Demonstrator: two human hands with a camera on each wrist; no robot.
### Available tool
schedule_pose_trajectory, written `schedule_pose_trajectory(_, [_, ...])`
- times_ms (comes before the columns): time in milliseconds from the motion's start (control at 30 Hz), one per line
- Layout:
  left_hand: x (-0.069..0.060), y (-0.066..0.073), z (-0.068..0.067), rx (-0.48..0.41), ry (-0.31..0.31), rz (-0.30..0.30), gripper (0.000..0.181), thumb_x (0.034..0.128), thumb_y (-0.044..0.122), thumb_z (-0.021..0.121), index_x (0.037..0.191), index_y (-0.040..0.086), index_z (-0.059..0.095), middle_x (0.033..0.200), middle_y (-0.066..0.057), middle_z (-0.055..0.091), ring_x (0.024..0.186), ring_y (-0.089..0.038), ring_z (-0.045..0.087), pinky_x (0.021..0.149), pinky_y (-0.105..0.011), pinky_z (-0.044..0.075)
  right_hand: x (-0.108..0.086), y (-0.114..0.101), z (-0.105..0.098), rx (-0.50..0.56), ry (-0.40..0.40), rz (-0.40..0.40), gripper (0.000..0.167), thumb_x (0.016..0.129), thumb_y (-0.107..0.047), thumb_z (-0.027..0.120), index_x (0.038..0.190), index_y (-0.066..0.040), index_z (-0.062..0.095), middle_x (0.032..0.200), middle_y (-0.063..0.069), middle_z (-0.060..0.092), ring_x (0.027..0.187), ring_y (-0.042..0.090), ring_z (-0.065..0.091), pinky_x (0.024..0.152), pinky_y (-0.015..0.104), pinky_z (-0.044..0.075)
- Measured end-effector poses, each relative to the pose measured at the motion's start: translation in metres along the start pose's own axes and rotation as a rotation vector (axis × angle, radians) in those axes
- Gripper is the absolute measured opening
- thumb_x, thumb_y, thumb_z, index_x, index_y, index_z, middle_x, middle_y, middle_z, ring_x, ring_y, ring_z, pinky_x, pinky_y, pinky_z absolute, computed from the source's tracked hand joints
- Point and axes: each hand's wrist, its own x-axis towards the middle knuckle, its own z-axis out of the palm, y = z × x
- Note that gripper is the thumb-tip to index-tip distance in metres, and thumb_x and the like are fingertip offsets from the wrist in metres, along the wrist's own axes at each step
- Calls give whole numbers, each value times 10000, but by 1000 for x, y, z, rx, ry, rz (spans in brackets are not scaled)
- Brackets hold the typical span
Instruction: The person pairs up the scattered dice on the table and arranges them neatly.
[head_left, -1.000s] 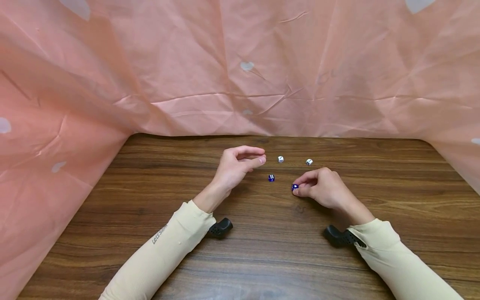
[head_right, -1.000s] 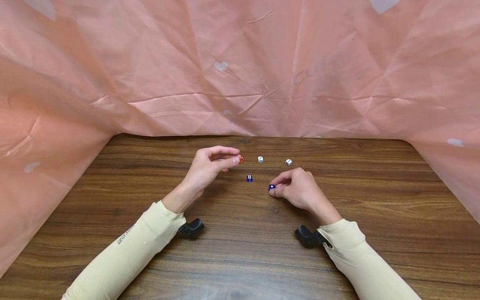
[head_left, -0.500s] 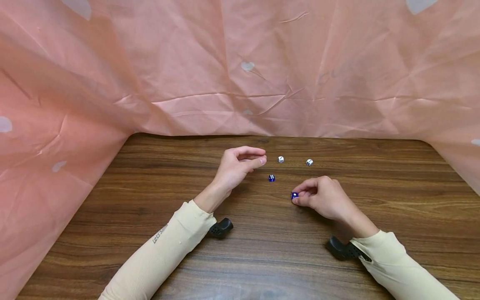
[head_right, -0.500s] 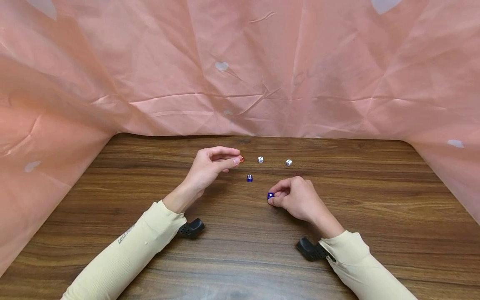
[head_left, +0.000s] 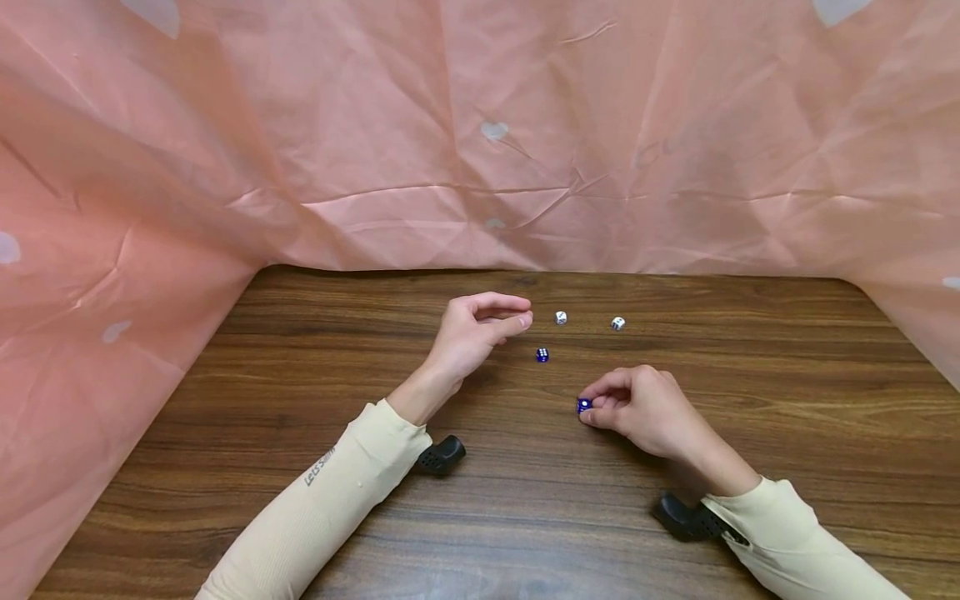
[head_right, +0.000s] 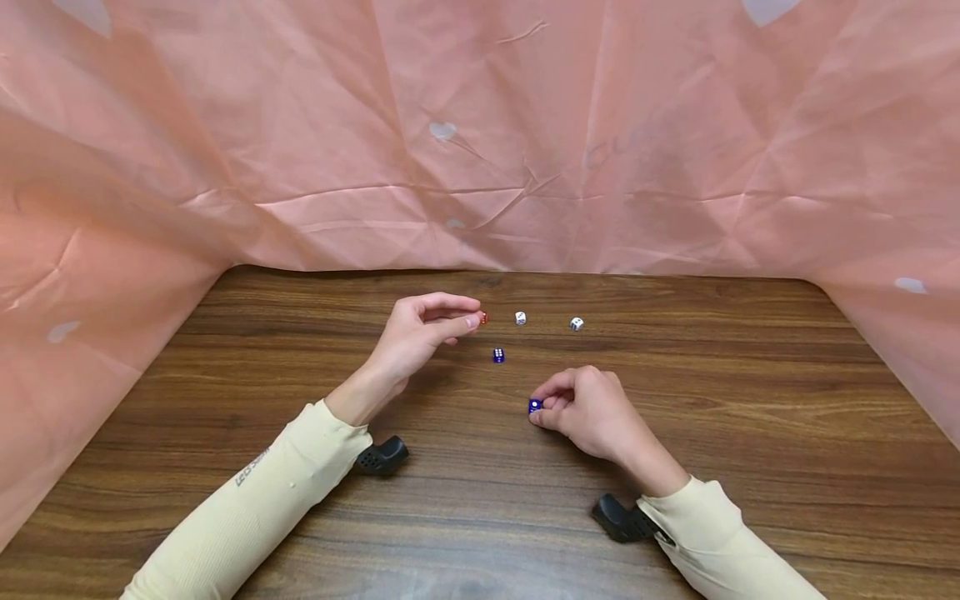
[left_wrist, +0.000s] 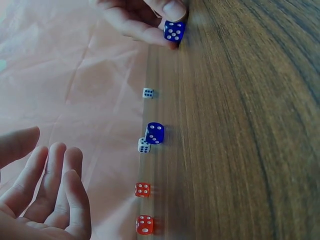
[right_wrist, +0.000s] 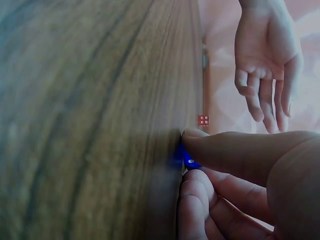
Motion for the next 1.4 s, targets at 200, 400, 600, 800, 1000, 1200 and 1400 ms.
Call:
schedule_pose_trajectory(200, [1,0,-1,-3,5,0,253,928,134,808,1176,88,804,1094,-60,828,864,-17,731,896,-439,578,0,-2,2,-3,14,-25,127,817,-250,902,924,-219,841,727,-124,726,705,45,643,664,223,479])
schedule_pose_trajectory(400, [0,1,-2,-4,4,5,265,925,142,812,1183,82,800,1092,-63,828,865,-21,739,896,-436,578,0,-2,3,-7,16,-37,133,812,-256,909,922,-224,841,729,-127,726,704,39,645,665,223,480])
schedule_pose_trajectory(600, [-1,1,-2,-7,2,12,275,925,155,817,1190,84,797,1094,-69,826,871,-28,739,862,-381,572,0,-1,3,-15,8,-52,139,812,-247,916,926,-216,842,739,-125,725,702,25,637,663,214,481])
schedule_pose_trajectory(800, [-1,0,-3,-7,6,10,295,933,142,805,1214,55,783,1104,-77,825,867,-20,734,870,-386,577,0,-3,4,-6,2,-66,162,802,-261,930,931,-211,846,752,-124,732,706,20,629,656,213,477])
schedule_pose_trajectory(1000, [0,0,-3,-9,4,12,312,937,148,803,1231,48,775,1109,-72,826,863,-13,736,882,-405,575,-1,-2,4,-8,5,-64,160,799,-256,930,929,-214,849,752,-126,737,709,15,628,657,214,473])
schedule_pose_trajectory(1200, [0,1,-1,-7,4,13,283,937,143,803,1208,64,788,1103,-75,825,864,-17,732,900,-442,578,-1,1,2,-16,9,-57,145,801,-240,921,925,-223,847,743,-134,726,708,18,634,664,212,478])
schedule_pose_trajectory(1400, [0,2,0,-2,8,13,250,936,133,800,1181,83,799,1087,-69,826,864,-23,734,887,-430,577,-2,1,2,-11,10,-59,144,804,-236,918,928,-218,847,738,-128,725,706,30,637,657,214,477])
